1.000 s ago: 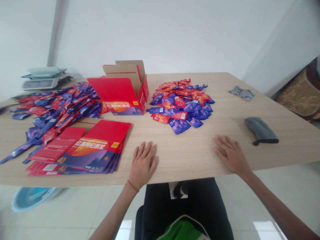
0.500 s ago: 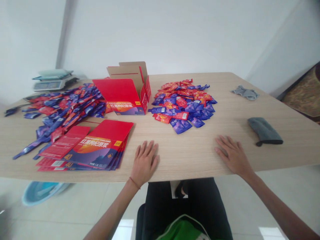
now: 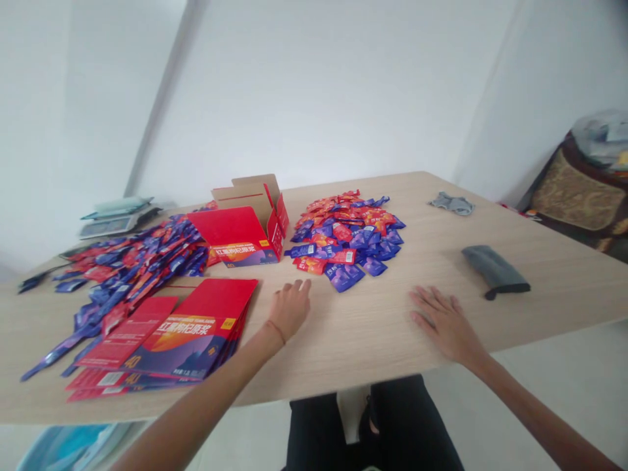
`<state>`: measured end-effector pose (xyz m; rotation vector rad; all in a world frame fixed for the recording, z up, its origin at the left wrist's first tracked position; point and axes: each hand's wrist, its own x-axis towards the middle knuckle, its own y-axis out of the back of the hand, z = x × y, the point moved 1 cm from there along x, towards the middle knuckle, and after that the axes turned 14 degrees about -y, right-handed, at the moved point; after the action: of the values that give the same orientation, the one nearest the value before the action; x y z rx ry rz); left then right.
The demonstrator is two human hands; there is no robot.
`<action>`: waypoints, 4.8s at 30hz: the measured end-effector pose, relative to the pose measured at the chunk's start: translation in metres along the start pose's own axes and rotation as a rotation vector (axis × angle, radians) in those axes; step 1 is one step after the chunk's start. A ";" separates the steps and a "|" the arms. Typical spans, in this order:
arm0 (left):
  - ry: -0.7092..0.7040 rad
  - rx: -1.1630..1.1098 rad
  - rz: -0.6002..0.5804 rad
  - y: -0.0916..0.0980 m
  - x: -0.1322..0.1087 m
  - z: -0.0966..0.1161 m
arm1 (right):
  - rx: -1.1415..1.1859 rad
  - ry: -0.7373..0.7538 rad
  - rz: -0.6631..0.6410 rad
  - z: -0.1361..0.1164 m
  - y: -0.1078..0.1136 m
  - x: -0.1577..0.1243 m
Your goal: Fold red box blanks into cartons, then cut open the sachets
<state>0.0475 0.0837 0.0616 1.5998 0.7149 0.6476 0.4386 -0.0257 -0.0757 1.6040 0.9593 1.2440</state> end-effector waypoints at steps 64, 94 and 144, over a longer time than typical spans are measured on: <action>0.010 -0.208 0.187 -0.082 -0.059 0.007 | 0.029 0.002 -0.023 0.000 0.009 0.001; 0.012 -0.195 0.185 -0.085 -0.058 0.006 | 0.019 0.016 -0.006 0.002 0.003 0.001; -0.085 0.084 -0.052 -0.055 0.128 -0.049 | 0.062 -0.039 -0.036 -0.007 0.009 0.003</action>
<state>0.0901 0.2179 0.0157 1.6705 0.7268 0.5147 0.4326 -0.0243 -0.0657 1.6460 1.0071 1.1648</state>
